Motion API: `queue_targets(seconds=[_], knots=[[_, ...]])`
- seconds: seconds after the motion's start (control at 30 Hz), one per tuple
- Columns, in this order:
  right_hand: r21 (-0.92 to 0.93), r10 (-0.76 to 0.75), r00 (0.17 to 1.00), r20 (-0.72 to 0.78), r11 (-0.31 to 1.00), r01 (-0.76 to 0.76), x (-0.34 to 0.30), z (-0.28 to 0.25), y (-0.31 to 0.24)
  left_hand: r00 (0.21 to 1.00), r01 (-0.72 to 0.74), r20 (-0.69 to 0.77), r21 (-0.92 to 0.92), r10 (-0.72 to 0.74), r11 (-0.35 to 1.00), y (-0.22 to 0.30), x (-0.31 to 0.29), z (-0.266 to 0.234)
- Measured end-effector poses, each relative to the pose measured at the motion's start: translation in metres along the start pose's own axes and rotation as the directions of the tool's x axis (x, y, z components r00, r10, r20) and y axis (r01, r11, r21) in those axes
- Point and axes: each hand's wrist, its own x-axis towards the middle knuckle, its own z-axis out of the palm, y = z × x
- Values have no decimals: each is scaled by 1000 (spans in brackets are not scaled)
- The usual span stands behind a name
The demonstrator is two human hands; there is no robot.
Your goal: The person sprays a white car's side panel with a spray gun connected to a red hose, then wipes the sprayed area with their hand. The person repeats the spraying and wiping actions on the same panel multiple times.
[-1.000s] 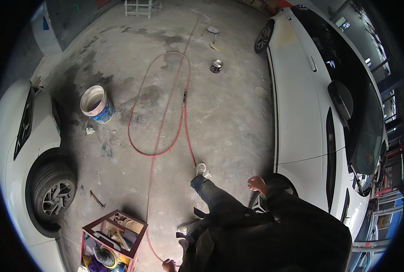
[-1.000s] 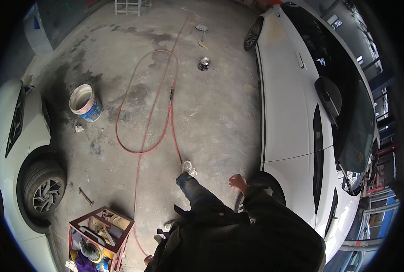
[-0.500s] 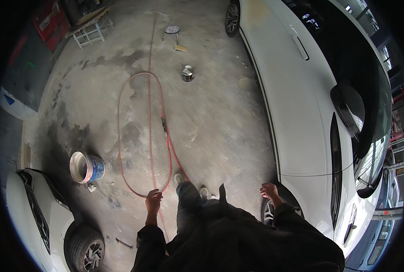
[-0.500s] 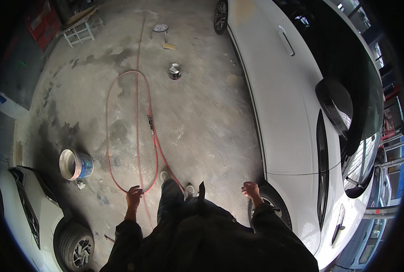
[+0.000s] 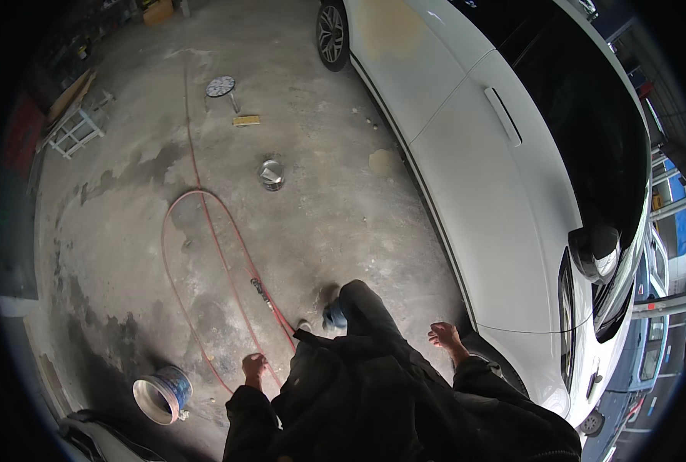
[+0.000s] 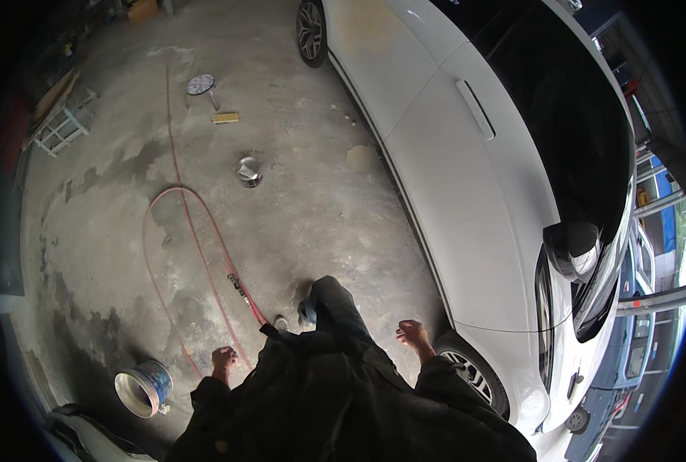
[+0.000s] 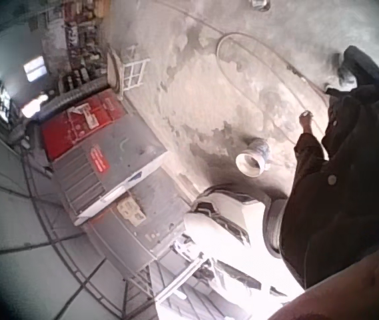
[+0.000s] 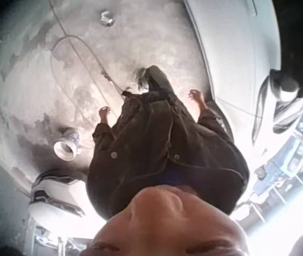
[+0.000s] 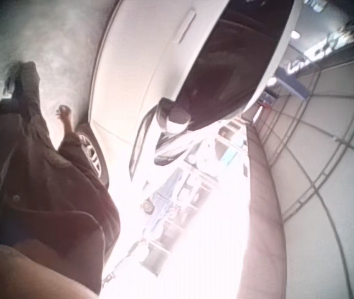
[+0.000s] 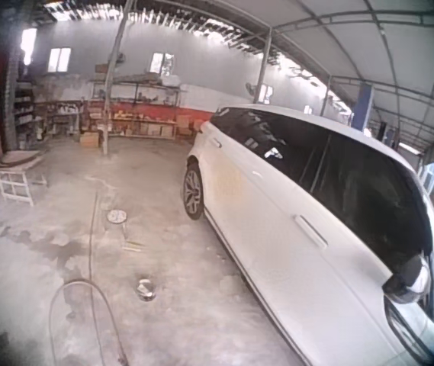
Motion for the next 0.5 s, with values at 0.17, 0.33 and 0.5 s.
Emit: queue_targets(seconds=[0.17,0.33,0.5], knots=[[-47,197,980,-24,979,-198,62,-13,-59,955,-273,-84,118,284,955,274,125,113],[41,209,978,-25,977,-208,176,-18,-233,929,-369,-20,21,369,929,451,200,193],[-51,-72,997,17,996,73,299,-30,-460,949,-314,56,31,312,949,528,249,220]])
